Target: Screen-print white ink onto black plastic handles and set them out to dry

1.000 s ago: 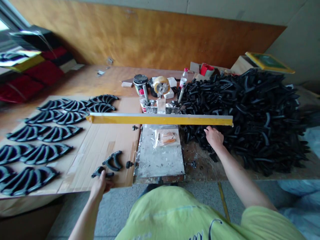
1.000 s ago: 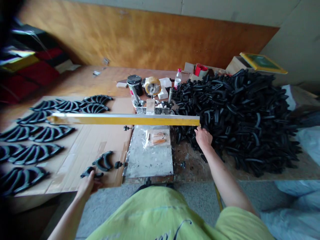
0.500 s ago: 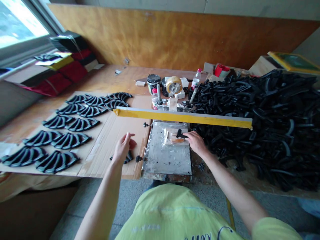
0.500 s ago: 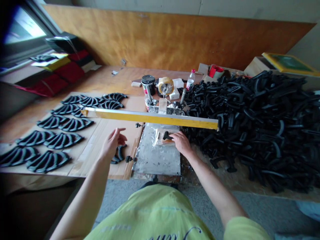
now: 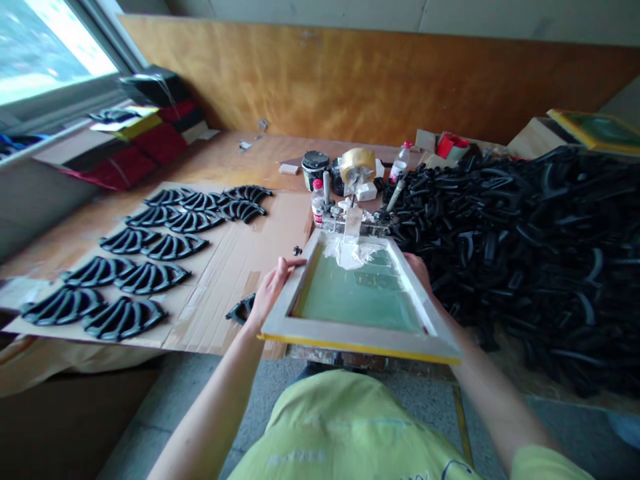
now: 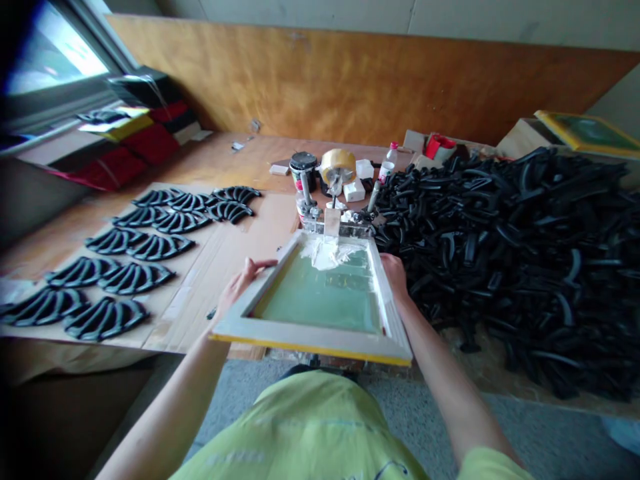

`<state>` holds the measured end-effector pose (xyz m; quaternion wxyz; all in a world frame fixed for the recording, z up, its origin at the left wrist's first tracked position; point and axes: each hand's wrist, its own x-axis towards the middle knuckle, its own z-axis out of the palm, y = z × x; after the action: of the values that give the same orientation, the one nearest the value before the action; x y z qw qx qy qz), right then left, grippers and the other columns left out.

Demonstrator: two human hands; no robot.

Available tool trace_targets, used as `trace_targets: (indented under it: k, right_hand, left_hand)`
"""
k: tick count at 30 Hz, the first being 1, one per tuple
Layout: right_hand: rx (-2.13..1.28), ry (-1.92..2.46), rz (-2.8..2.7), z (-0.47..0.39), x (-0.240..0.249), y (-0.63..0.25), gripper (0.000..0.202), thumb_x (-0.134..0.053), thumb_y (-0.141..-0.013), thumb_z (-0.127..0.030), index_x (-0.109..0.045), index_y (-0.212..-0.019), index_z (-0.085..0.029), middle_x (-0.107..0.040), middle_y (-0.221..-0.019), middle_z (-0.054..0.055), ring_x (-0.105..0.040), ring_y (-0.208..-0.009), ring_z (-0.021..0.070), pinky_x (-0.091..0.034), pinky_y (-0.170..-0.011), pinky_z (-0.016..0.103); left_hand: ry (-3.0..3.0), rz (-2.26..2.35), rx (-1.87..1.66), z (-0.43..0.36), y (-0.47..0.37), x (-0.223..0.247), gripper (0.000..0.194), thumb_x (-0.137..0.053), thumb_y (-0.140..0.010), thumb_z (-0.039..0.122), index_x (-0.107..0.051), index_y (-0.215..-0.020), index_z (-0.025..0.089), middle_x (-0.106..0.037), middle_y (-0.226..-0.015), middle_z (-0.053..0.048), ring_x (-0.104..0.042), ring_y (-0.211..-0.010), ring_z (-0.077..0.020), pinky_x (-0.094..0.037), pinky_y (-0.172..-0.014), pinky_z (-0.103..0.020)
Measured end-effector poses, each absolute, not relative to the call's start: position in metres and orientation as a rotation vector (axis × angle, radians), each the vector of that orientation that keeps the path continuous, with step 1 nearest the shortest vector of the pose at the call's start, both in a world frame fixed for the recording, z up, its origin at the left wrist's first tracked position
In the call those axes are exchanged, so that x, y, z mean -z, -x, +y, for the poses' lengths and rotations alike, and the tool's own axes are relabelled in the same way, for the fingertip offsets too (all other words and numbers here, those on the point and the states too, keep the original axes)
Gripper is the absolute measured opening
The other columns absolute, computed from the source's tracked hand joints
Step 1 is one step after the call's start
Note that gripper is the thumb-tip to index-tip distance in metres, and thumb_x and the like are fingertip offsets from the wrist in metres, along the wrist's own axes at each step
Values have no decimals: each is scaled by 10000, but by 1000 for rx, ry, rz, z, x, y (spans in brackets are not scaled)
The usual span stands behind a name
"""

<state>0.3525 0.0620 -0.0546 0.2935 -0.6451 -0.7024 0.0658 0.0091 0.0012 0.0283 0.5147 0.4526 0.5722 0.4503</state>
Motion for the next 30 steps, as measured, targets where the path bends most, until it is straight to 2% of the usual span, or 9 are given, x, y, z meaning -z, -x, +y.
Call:
trace_targets:
  k: [3,6,7,12,18,21,23,27,30]
  right_hand:
    - [-54,1632,-1841,90,32,-346,340,-519,-853,-207,-669,-1149,-135,-643,-1165,116,-600,-1081,231,-486,-970,379]
    - [20,1480,-2079,120,15,-301,563,-667,-783,-201,-533,-1329,-188,-504,-1357,132,-479,-1246,278,-407,-1048,437]
    - [13,1479,-2176,127,11,-284,558,-671,-781,-192,-530,-1321,-184,-519,-1331,135,-480,-1232,278,-407,-1036,425]
    - [-171,1667,-2516,123,20,-244,191,-538,-845,-132,-627,-1014,-144,-664,-997,119,-588,-949,233,-448,-839,316]
    - [-330,1099,-2789,72,26,-276,238,-503,-779,-45,-657,-885,-192,-673,-887,55,-601,-869,197,-423,-748,277]
    - [-408,1071,-2773,73,22,-281,152,-564,-793,-106,-661,-829,-217,-671,-836,19,-605,-806,182,-409,-699,265]
    - [-340,1168,-2675,76,25,-278,119,-574,-808,-136,-665,-826,-211,-673,-842,31,-605,-820,195,-415,-707,277]
    - [-236,1100,-2588,65,43,-278,263,-509,-801,-56,-679,-964,-174,-684,-974,81,-594,-965,221,-442,-832,315]
    - [-307,1035,-2629,63,41,-280,217,-530,-848,-120,-683,-980,-200,-690,-950,48,-612,-918,203,-460,-803,300]
  left_hand:
    - [-1005,1413,-923,-19,-5,13,690,-594,-770,637,-607,-1270,163,-699,-855,-40,-608,-658,-152,-459,-560,-228]
    - [-930,1413,-897,-24,-7,58,843,-652,-744,579,-401,-1452,195,-680,-800,-18,-611,-629,-150,-469,-552,-231]
    - [-924,1424,-892,-24,-8,69,851,-651,-747,568,-378,-1464,199,-674,-787,-13,-612,-627,-151,-473,-555,-233]
    - [-892,1408,-884,-18,-8,97,785,-655,-755,543,-439,-1418,182,-683,-813,-28,-639,-688,-166,-498,-616,-247]
    - [-814,1403,-907,-19,-7,91,730,-703,-720,511,-521,-1349,190,-697,-801,-27,-654,-697,-180,-501,-608,-247]
    - [-801,1426,-919,-20,-8,87,688,-713,-708,495,-559,-1302,184,-683,-734,-12,-643,-639,-173,-484,-558,-237]
    - [-818,1426,-922,-20,-8,86,682,-701,-719,501,-552,-1297,171,-674,-725,-11,-632,-609,-162,-469,-531,-228]
    - [-848,1402,-911,-20,-9,88,696,-670,-743,522,-510,-1316,159,-663,-740,-17,-628,-610,-158,-457,-515,-221]
    - [-838,1396,-911,-20,-10,83,702,-669,-740,529,-503,-1314,160,-664,-744,-18,-627,-612,-158,-461,-520,-226]
